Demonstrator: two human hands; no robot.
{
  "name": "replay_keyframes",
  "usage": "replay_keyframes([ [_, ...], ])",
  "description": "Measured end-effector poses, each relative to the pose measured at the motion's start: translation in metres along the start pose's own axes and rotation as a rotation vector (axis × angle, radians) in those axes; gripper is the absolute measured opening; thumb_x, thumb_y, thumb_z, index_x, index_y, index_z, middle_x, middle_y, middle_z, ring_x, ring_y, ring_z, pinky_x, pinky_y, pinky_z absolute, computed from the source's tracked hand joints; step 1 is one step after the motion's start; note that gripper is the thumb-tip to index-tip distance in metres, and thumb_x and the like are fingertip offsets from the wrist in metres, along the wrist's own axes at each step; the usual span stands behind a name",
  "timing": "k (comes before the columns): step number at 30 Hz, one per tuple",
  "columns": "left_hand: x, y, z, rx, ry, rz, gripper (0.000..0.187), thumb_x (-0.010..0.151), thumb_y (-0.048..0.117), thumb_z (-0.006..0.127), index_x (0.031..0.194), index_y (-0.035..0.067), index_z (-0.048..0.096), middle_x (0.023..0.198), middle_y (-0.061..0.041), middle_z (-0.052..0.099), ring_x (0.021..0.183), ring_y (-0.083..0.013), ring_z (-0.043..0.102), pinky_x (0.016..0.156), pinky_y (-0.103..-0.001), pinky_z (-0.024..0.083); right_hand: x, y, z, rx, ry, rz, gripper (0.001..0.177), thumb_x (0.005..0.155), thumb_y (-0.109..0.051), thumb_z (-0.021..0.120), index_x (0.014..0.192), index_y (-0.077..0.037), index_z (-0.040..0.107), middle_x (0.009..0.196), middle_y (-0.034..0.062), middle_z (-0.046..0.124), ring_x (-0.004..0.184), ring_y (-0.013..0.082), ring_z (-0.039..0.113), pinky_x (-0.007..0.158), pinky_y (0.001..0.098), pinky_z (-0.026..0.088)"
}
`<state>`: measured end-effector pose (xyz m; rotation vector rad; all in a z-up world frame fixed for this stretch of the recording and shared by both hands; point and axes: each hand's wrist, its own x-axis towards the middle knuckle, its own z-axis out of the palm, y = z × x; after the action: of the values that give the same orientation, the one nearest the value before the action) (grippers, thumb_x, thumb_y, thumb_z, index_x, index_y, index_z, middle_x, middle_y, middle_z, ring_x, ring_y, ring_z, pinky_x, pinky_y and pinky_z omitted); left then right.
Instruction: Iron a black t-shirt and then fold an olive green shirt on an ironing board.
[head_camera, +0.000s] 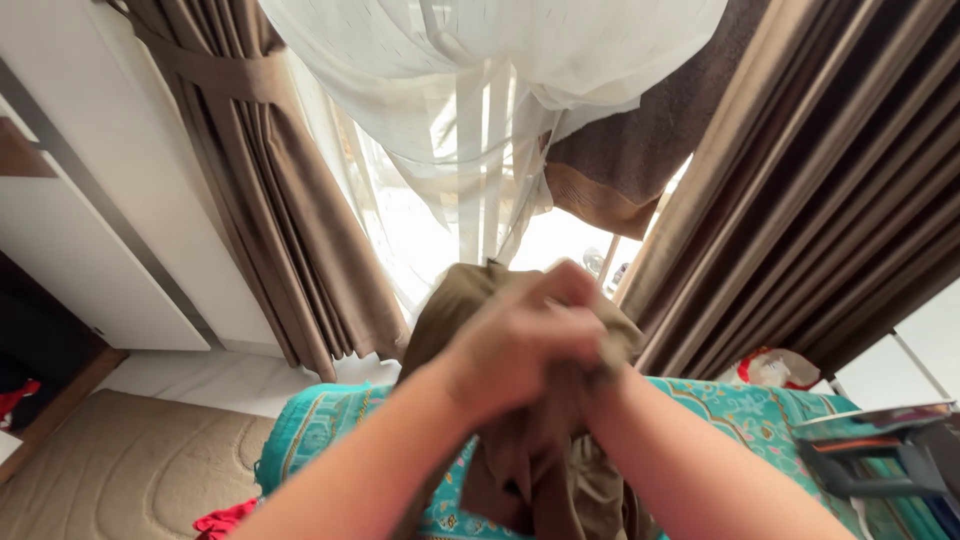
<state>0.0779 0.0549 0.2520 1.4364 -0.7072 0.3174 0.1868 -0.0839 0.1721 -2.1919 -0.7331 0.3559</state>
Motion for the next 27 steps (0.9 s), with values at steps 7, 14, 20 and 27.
replay_keyframes([
  [7, -0.039, -0.005, 0.033, 0.529, 0.291, 0.353, 0.038, 0.091, 0.014, 0.07, 0.123, -0.002, 0.058, 0.132, -0.018, 0.053, 0.124, -0.0376, 0.057, 0.111, -0.043, 0.046, 0.03, 0.02, 0.009, 0.174, -0.048, -0.04, 0.032, 0.097, -0.012, 0.051, 0.125, -0.012, 0.066, 0.111, 0.0072, 0.075, 0.108, 0.0233, 0.07, 0.095, 0.0361, 0.054],
  [14, -0.036, -0.042, 0.011, 0.455, 0.258, 0.011, 0.037, 0.084, -0.003, 0.054, 0.12, -0.002, 0.066, 0.113, -0.02, 0.07, 0.11, -0.0393, 0.068, 0.099, -0.04, 0.053, 0.046, 0.046, 0.012, 0.347, -0.107, -0.045, 0.034, 0.099, -0.014, 0.049, 0.129, -0.011, 0.064, 0.117, 0.0071, 0.073, 0.111, 0.0222, 0.068, 0.097, 0.0359, 0.053],
  [20, -0.031, -0.069, 0.006, 0.092, 0.213, -0.185, 0.042, 0.084, -0.006, 0.043, 0.12, -0.004, 0.063, 0.112, -0.021, 0.071, 0.105, -0.0318, 0.068, 0.099, -0.034, 0.052, 0.036, 0.129, 0.009, 0.494, -0.157, -0.041, 0.035, 0.1, -0.015, 0.048, 0.132, -0.011, 0.063, 0.122, 0.007, 0.071, 0.114, 0.0213, 0.066, 0.1, 0.0358, 0.052],
  [27, -0.029, -0.074, 0.021, -0.075, 0.318, -0.142, 0.053, 0.081, -0.009, 0.035, 0.127, -0.007, 0.062, 0.12, -0.02, 0.071, 0.114, -0.0224, 0.065, 0.107, -0.031, 0.048, 0.001, 0.165, 0.027, 0.689, -0.203, -0.019, 0.037, 0.101, -0.017, 0.047, 0.135, -0.01, 0.061, 0.128, 0.0068, 0.068, 0.118, 0.0203, 0.064, 0.102, 0.0356, 0.05],
])
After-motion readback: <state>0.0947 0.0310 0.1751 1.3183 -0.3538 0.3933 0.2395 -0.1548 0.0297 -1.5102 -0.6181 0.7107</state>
